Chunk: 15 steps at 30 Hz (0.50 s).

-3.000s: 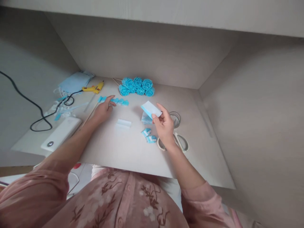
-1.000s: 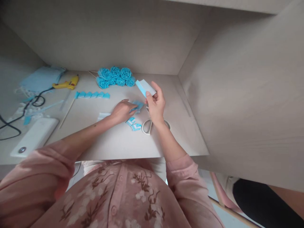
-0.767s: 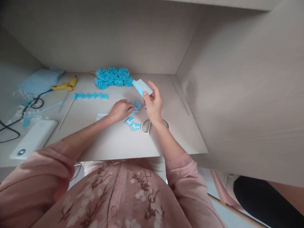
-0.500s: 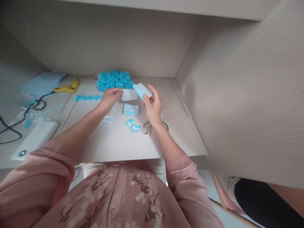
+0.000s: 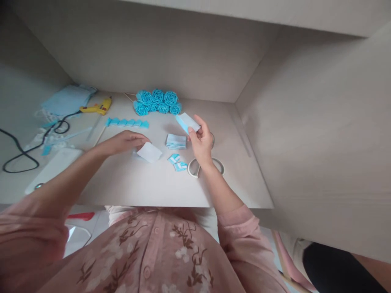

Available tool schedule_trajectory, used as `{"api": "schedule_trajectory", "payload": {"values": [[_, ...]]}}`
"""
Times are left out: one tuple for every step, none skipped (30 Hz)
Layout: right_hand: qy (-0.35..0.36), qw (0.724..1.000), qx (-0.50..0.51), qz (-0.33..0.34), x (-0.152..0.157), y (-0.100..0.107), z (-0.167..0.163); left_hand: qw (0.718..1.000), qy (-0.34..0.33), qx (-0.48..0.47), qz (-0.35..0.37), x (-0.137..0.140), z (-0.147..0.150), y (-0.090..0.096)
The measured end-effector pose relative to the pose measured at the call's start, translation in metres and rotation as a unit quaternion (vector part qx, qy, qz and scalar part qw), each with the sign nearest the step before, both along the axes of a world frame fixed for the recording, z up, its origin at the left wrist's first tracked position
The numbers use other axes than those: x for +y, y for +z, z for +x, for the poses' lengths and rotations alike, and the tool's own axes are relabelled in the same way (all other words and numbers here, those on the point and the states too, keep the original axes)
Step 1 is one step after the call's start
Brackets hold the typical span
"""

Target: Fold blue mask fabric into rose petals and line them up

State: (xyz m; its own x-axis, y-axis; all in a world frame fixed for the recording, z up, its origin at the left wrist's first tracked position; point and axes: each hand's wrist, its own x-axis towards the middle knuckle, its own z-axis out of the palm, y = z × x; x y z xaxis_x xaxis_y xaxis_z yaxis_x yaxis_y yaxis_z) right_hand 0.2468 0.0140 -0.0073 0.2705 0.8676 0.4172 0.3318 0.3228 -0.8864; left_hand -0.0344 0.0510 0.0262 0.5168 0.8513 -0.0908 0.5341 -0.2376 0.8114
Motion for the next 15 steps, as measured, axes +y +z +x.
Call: {"api": "schedule_trajectory", "payload": {"values": [[0.02, 1.0, 0.0, -0.004, -0.003, 0.0, -0.003, 0.997, 0.033, 0.013, 0.071, -0.003, -0.002, 0.002], [0.042, 0.999, -0.003, -0.005, -0.005, -0.001, -0.006, 0.989, 0.071, 0.009, 0.132, -0.007, -0.002, 0.005], [0.064, 0.998, -0.01, -0.003, -0.008, -0.002, -0.009, 0.98, 0.104, -0.007, 0.172, -0.011, 0.001, 0.007], [0.082, 0.996, -0.02, -0.001, -0.011, -0.003, -0.012, 0.974, 0.129, -0.037, 0.184, -0.016, 0.006, 0.01], [0.094, 0.995, -0.034, 0.001, -0.014, -0.004, -0.015, 0.976, 0.128, -0.065, 0.164, -0.021, 0.013, 0.011], [0.102, 0.993, -0.051, 0.003, -0.017, -0.004, -0.017, 0.981, 0.114, -0.096, 0.124, -0.027, 0.022, 0.011], [0.107, 0.992, -0.071, 0.007, -0.019, -0.004, -0.019, 0.984, 0.092, -0.135, 0.067, -0.031, 0.031, 0.01], [0.11, 0.99, -0.091, 0.01, -0.021, -0.004, -0.021, 0.983, 0.058, -0.174, 0.001, -0.035, 0.041, 0.006], [0.113, 0.988, -0.109, 0.011, -0.022, -0.004, -0.022, 0.974, 0.034, -0.214, -0.064, -0.037, 0.049, 0.002], [0.116, 0.986, -0.123, 0.011, -0.023, -0.003, -0.023, 0.961, 0.028, -0.248, -0.117, -0.039, 0.057, -0.004], [0.119, 0.984, -0.13, 0.009, -0.024, -0.002, -0.023, 0.946, 0.036, -0.277, -0.162, -0.04, 0.063, -0.009], [0.122, 0.984, -0.133, 0.006, -0.024, -0.001, -0.024, 0.932, 0.052, -0.301, -0.195, -0.04, 0.068, -0.014], [0.126, 0.983, -0.131, 0.003, -0.024, 0.0, -0.024, 0.919, 0.069, -0.322, -0.218, -0.041, 0.072, -0.018], [0.129, 0.983, -0.128, 0.001, -0.024, 0.0, -0.024, 0.908, 0.088, -0.337, -0.231, -0.041, 0.074, -0.02], [0.132, 0.983, -0.125, 0.0, -0.023, 0.001, -0.024, 0.9, 0.105, -0.349, -0.237, -0.041, 0.076, -0.021]]}}
